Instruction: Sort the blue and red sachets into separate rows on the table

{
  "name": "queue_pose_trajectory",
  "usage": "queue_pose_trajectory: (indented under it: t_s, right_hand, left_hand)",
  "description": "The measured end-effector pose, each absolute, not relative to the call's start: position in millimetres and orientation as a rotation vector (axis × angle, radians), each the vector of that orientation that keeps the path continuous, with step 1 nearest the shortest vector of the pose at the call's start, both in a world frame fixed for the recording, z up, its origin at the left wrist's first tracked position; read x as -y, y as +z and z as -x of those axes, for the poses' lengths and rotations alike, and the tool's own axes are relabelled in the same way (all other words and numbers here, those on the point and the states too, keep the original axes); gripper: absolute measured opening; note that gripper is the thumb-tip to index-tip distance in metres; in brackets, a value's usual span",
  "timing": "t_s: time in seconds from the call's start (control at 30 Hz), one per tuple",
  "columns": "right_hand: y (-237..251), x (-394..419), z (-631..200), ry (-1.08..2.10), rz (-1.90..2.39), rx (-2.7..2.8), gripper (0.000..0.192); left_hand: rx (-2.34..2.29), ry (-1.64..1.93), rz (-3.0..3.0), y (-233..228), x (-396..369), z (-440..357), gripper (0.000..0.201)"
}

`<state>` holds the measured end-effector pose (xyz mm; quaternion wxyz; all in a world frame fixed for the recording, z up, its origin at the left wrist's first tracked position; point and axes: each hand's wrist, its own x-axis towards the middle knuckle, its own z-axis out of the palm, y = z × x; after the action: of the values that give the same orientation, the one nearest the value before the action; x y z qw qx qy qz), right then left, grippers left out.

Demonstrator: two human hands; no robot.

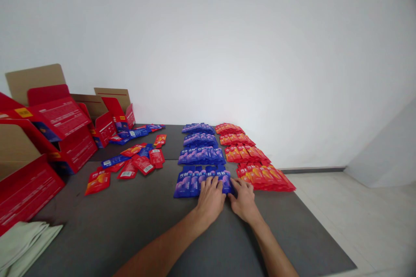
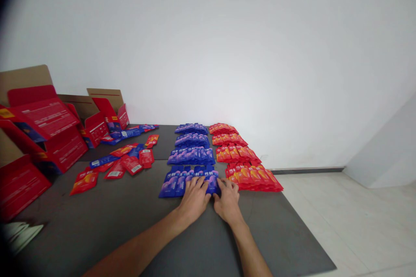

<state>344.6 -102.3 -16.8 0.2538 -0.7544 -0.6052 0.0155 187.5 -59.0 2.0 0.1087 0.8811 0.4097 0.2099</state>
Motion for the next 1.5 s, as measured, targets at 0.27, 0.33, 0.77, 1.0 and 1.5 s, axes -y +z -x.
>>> queue_pose_trajectory:
  t_s: [0.27, 0.33, 0.77, 1.0, 1.5]
  right_hand:
    - [-14, 102, -342, 0.066, 2.045, 1.683, 0.056]
    - [-9, 101, -339, 0.041, 2.043, 1.692, 0.056]
    - [22, 34, -209, -0.042, 1.727, 1.879, 0.044]
    - [14, -14, -107, 0.038, 1.562, 1.988, 0.046]
    - [-8, -106, 28, 0.198, 1.54, 2.174, 0.048]
  left_hand:
    - [-1.195, 0.645, -2.543, 5, 61, -182, 0.049]
    - [-1.19, 0.667, -2.538, 7, 61, -176, 0.052]
    - [-1.466, 0.728, -2.488, 16, 27, -57, 0.047]
    - [-1.706, 0.726, -2.468, 11, -9, 30, 0.042]
    - [-2.231, 0.609, -2.31, -13, -114, 158, 0.042]
